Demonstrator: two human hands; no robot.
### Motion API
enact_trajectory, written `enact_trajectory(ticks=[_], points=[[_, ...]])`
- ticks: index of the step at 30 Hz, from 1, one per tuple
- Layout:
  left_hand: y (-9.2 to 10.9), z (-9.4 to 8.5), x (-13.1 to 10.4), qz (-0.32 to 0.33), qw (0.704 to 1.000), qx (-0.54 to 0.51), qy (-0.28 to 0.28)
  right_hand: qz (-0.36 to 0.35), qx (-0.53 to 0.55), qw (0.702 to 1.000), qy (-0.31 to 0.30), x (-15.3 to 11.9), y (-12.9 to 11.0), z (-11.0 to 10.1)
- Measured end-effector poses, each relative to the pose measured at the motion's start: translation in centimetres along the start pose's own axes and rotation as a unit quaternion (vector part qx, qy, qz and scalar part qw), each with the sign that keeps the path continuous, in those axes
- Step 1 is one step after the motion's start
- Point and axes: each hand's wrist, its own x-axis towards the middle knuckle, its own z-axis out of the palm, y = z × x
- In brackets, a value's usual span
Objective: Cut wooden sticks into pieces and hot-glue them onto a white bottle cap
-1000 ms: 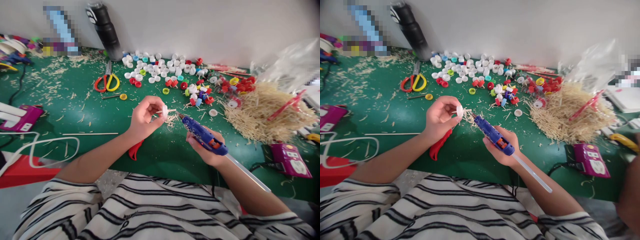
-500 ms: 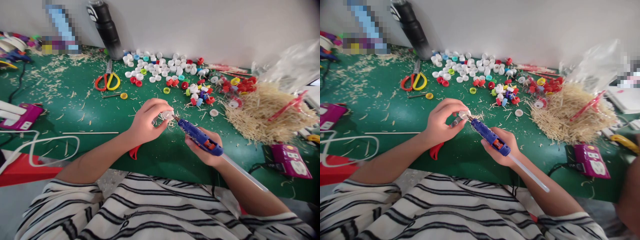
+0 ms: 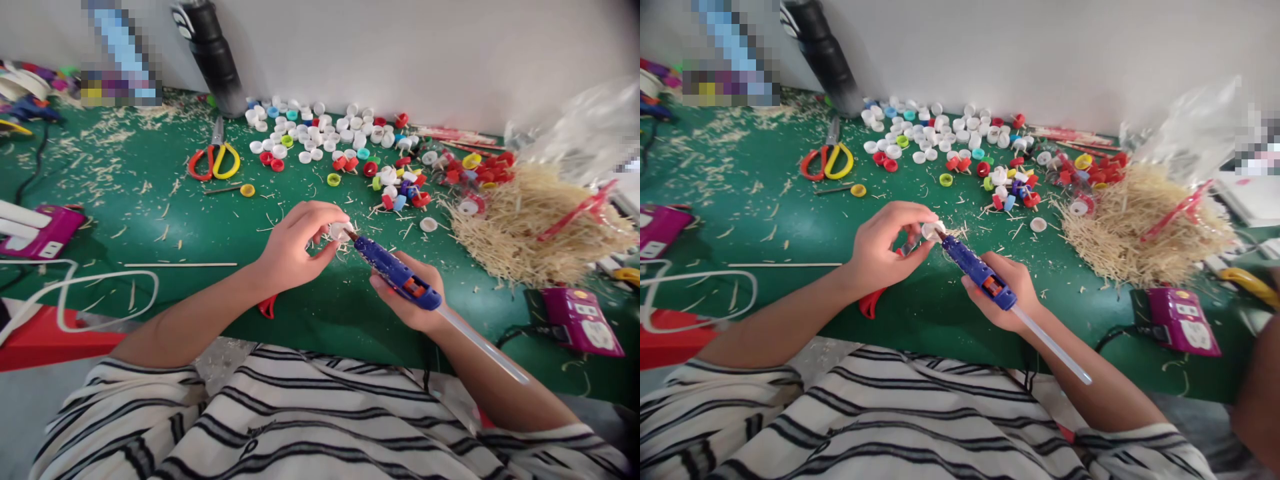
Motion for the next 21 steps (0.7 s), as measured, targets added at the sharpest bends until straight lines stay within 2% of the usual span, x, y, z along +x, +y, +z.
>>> enact_trajectory(ticks=[12,21], points=[[0.6,-0.21,0.1,0.026,0.999,0.004,-0.019,-0.026,-0.044,0.999,-0.004,0.26,-0.03,-0.03],[0.59,-0.27,0.48,0.043,0.999,0.022,-0.017,-0.025,-0.038,0.999,-0.011,0.22,0.14,0.01]])
